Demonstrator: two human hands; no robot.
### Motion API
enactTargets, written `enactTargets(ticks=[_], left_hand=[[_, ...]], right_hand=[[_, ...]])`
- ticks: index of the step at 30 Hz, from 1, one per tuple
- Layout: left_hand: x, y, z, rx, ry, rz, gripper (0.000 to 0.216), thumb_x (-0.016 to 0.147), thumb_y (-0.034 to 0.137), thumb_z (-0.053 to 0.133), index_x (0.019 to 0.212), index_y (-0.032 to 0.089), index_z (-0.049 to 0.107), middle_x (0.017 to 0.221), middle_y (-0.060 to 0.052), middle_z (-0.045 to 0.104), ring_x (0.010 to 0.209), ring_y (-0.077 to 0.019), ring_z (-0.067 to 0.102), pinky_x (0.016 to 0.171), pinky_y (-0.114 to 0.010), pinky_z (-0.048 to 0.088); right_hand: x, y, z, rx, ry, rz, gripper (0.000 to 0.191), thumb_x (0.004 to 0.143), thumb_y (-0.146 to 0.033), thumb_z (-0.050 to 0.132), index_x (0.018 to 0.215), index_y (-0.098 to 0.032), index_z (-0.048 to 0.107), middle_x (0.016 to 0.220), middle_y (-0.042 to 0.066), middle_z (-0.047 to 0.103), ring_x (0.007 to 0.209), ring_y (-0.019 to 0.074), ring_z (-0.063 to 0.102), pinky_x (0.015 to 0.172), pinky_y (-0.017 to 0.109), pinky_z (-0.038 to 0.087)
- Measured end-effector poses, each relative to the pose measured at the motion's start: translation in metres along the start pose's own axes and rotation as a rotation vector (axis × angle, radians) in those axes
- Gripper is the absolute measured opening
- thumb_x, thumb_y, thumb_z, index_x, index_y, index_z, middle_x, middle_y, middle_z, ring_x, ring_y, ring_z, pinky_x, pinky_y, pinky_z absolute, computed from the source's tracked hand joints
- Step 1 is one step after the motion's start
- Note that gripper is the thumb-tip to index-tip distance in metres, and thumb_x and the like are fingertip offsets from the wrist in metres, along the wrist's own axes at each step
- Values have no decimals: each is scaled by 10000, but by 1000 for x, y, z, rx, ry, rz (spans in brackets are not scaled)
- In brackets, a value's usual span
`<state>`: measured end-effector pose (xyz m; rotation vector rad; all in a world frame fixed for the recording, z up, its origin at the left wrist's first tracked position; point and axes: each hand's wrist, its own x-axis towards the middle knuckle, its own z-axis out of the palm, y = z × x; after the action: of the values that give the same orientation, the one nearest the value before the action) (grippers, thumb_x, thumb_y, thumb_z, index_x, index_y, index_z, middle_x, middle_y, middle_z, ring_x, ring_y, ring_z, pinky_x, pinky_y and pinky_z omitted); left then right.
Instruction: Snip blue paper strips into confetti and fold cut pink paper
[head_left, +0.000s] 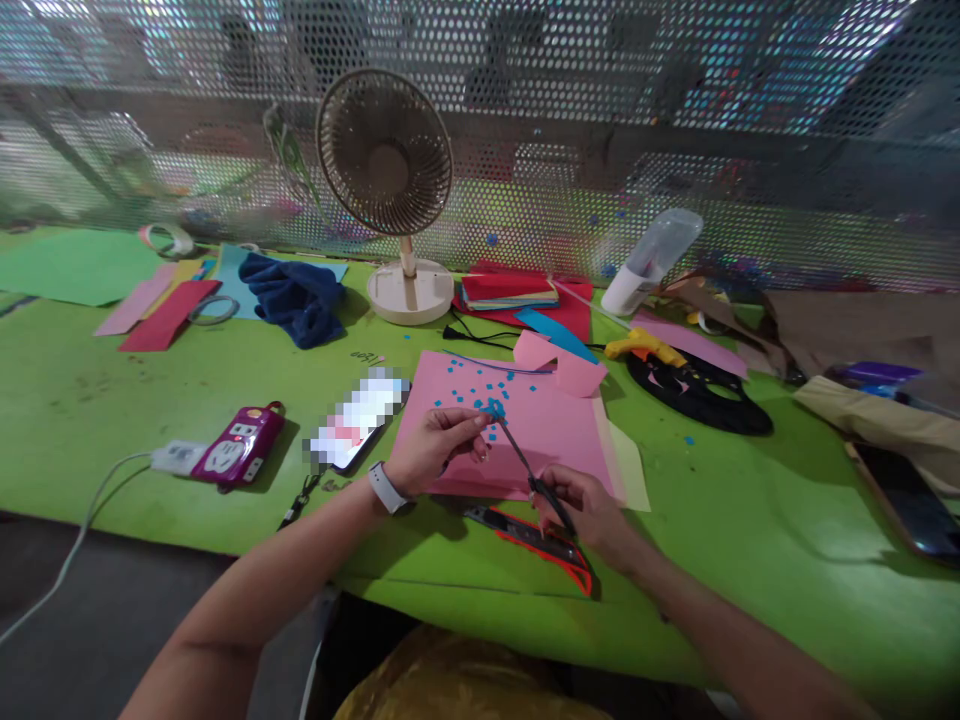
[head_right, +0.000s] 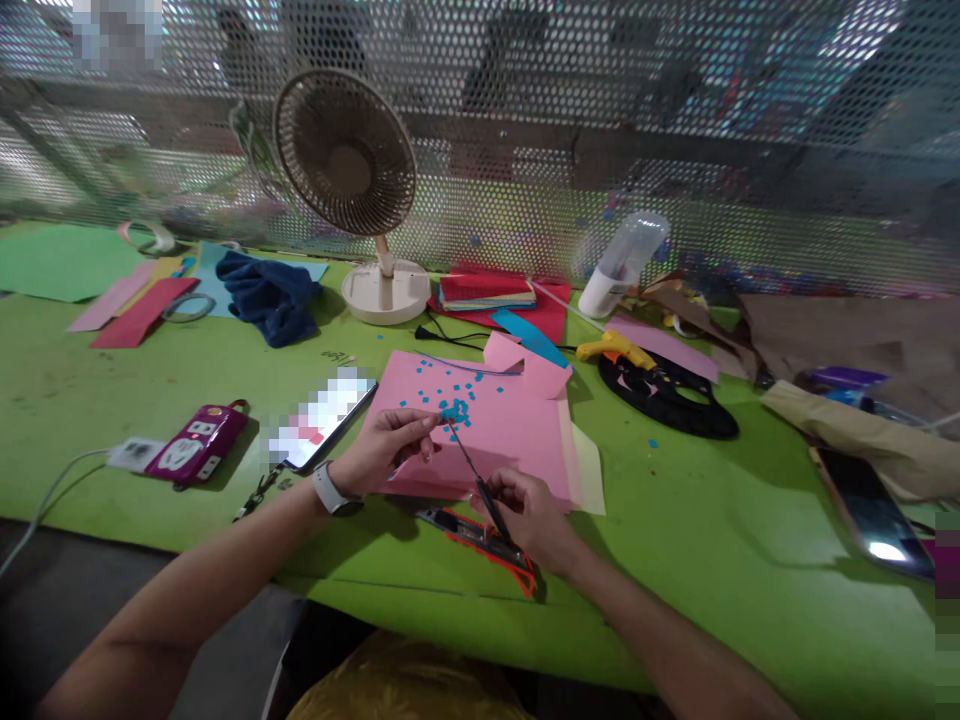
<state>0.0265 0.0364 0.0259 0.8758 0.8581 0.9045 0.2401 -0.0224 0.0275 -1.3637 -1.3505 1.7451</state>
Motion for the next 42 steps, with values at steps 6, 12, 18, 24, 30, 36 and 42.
enactTargets(ticks=[6, 12, 18, 24, 30, 36, 42], left_hand=[[-1, 0, 1, -44, -33, 13, 266, 711, 365, 764, 821, 127, 717, 561, -7, 651, 493, -75, 573, 553, -194, 469], [-1, 1, 1, -30, -33, -1, 264, 717, 372, 756, 788, 124, 699, 559, -13, 649, 492, -80, 577, 525, -188, 453], [0, 0, 0, -27, -35, -8, 262, 716, 368, 758, 776, 122, 690, 558, -11, 645, 497, -80, 577, 536, -191, 458], [0, -1, 0, -40, -45, 17, 268, 730, 359, 749, 826, 115, 695, 573, -15, 657, 503, -81, 585, 551, -191, 466], [1, 0, 1, 6, -19, 16, 315, 693, 396, 766, 805, 111, 692, 569, -18, 652, 505, -91, 585, 535, -201, 454], [0, 2, 2, 12, -6, 15, 321, 689, 396, 768, 805, 106, 692, 561, -21, 647, 498, -91, 577, 535, -207, 452], [0, 1, 1, -5, -12, 21, 312, 693, 386, 769, 815, 108, 699, 563, -24, 652, 496, -90, 575, 531, -205, 450]], right_hand=[[1, 0, 0, 17, 6, -13, 486, 648, -615, 715, 676, -196, 470, 542, -62, 471, 460, 76, 448, 447, 226, 359], [-1, -3, 0, 23, -11, -19, 457, 675, -578, 718, 692, -190, 477, 522, -74, 476, 451, 66, 440, 450, 221, 346], [-1, -4, 0, 9, -5, -11, 460, 661, -577, 729, 701, -188, 488, 521, -70, 492, 457, 73, 459, 455, 224, 358], [-1, 1, -2, 19, 8, -22, 449, 679, -578, 715, 721, -178, 516, 544, -52, 521, 482, 87, 498, 491, 237, 409], [1, 5, -4, 25, 12, -65, 400, 710, -537, 713, 730, -179, 535, 562, -47, 531, 496, 93, 520, 495, 235, 409], [2, 4, -3, 28, 20, -67, 414, 685, -549, 725, 717, -180, 540, 570, -49, 523, 489, 89, 515, 487, 235, 411], [1, 2, -4, 32, 25, -66, 412, 680, -545, 729, 712, -183, 534, 575, -47, 522, 493, 91, 519, 496, 239, 421]])
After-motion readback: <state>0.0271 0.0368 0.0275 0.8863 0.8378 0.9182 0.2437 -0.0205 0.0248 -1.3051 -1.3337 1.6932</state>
